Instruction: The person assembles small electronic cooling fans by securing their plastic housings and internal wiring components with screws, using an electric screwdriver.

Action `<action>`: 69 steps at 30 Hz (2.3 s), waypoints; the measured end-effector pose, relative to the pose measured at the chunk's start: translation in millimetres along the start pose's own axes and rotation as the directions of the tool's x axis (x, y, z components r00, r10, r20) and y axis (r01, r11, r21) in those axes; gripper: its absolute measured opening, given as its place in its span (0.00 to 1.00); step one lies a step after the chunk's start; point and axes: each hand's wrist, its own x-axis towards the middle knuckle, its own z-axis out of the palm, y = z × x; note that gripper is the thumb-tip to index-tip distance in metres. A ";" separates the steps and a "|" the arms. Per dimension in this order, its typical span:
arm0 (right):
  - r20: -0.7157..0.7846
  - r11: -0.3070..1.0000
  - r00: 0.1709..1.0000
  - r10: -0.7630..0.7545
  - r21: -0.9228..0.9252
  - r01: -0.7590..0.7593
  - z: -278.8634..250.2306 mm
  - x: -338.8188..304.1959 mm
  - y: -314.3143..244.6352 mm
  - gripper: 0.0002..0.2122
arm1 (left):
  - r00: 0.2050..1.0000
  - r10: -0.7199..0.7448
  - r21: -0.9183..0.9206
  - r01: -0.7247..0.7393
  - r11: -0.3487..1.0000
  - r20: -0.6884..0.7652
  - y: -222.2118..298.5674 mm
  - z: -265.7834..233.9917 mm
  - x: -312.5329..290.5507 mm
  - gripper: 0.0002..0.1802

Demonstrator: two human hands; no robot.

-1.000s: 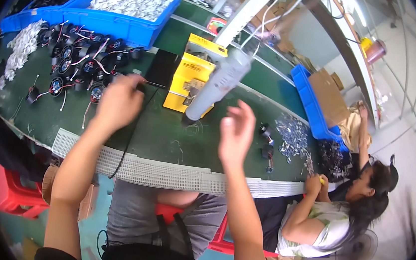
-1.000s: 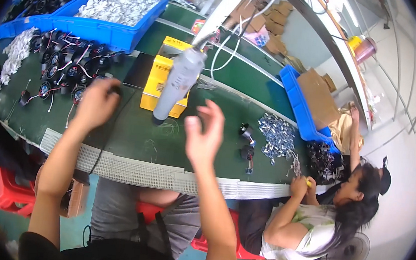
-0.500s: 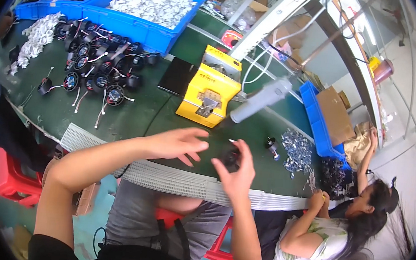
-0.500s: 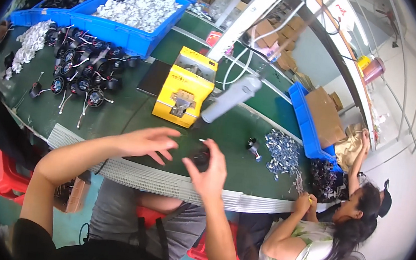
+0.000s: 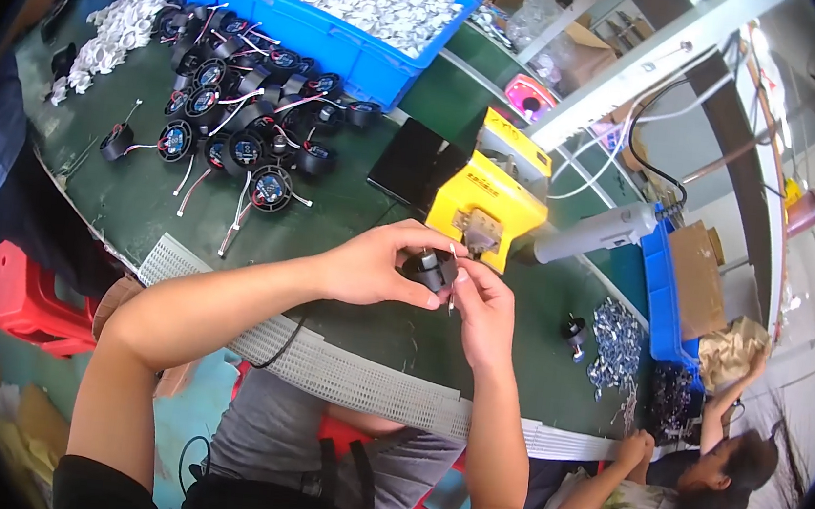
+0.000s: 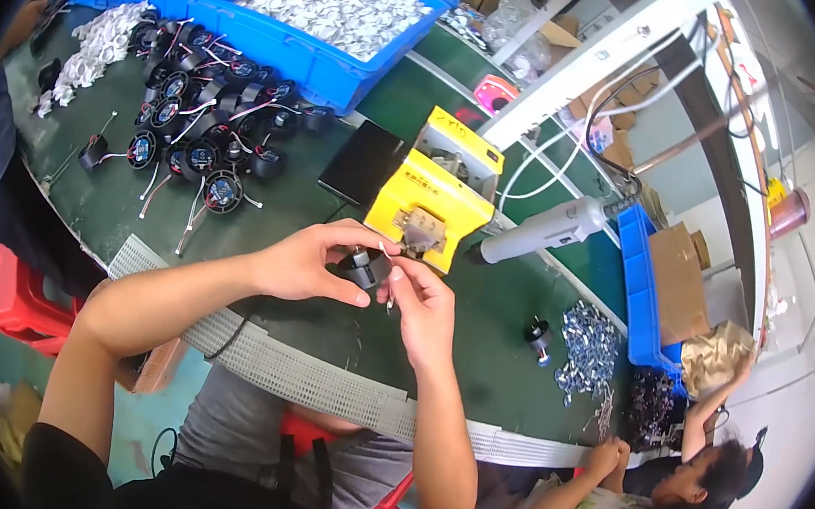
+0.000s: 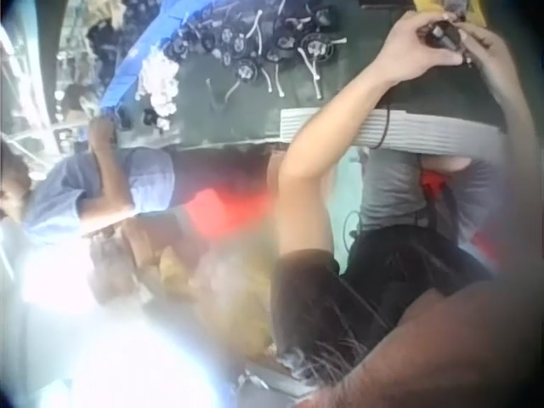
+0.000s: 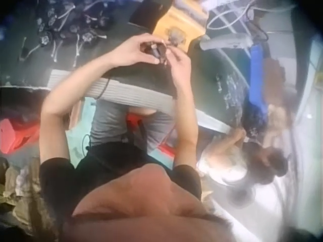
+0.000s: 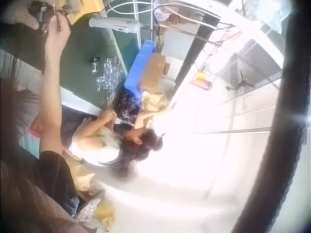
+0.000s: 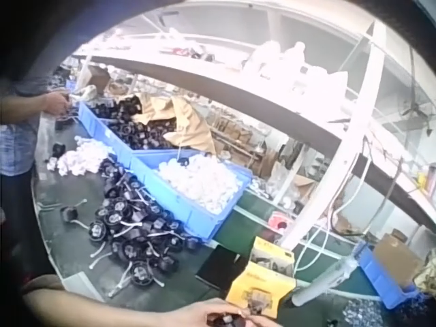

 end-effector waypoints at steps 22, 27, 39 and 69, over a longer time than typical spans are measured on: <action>0.033 0.827 0.877 -0.479 -0.319 0.463 7.4 -16.4 17.0 0.07 | 0.922 -0.383 -0.582 0.341 0.738 0.055 0.2 6.5 1.2 0.21; 0.010 0.813 0.850 -0.526 -0.288 0.507 9.4 -18.3 13.8 0.06 | 0.908 -0.412 -0.596 0.371 0.712 0.074 1.8 5.7 -1.2 0.22; -0.022 0.936 0.961 -0.277 -0.230 0.265 6.6 -18.2 25.6 0.06 | 0.910 -0.407 -0.543 0.383 0.747 0.081 1.8 9.9 -0.4 0.24; -0.181 0.922 0.904 -0.387 -0.094 0.375 16.0 -22.4 19.6 0.11 | 0.990 -0.135 -0.525 0.141 0.839 0.051 -13.7 30.9 -6.0 0.20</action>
